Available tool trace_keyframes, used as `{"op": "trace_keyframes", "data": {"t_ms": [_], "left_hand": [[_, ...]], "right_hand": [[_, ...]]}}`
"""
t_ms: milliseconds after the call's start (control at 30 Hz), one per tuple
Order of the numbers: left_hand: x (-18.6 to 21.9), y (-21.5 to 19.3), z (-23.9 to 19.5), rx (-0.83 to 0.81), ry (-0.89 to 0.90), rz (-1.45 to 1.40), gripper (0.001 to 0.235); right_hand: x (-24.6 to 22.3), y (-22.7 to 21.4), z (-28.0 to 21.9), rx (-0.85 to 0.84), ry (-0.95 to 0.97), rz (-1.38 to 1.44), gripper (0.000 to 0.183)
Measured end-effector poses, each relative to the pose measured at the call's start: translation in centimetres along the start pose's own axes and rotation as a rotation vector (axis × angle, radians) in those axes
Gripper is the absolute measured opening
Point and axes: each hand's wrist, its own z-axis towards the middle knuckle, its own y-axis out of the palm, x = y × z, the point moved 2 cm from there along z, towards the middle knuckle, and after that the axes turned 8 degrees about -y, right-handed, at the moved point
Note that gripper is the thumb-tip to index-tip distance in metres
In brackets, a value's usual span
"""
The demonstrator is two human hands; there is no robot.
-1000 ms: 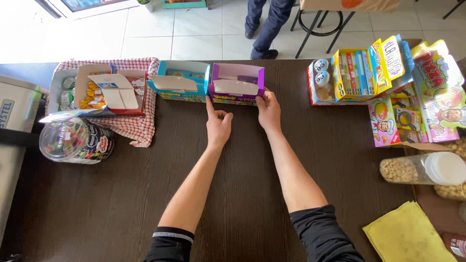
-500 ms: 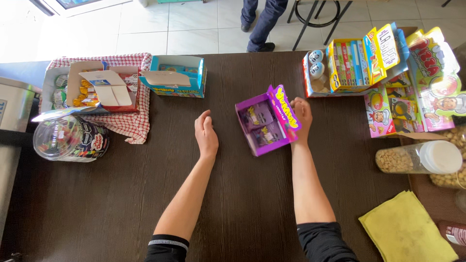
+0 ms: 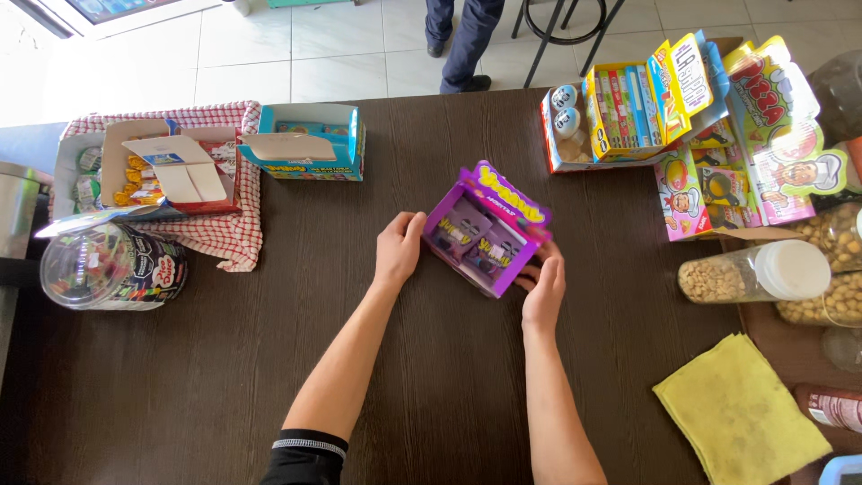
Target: The person picks up various candy boxes and a lollipop stand from a counter, places each one on a digital scale to check its weight, and returns it to a display arrangement on the counter.
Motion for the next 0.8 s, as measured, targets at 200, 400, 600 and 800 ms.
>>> {"op": "trace_keyframes", "data": {"t_ms": [200,400,600,800], "left_hand": [[1.4,0.3,-1.3,-0.117,-0.113,0.125,0.067],[3.6,-0.2,-3.1,-0.187,-0.073,0.150,0.056],[2.6,-1.8,-4.5,-0.169,-0.055,0.245,0.057],[0.8,-7.1,-10.5,-0.060,-0.073,0.207,0.052]], "right_hand": [[-2.6,0.8,0.3,-0.161,0.118,-0.202,0.079],[-2.0,1.1,0.1,-0.076,0.097,-0.236,0.055],[-2.3,1.2,-0.4,-0.096,0.086,-0.336,0.052],[-6.7,4.2,-4.2,-0.237,0.048,-0.315,0.051]]}}
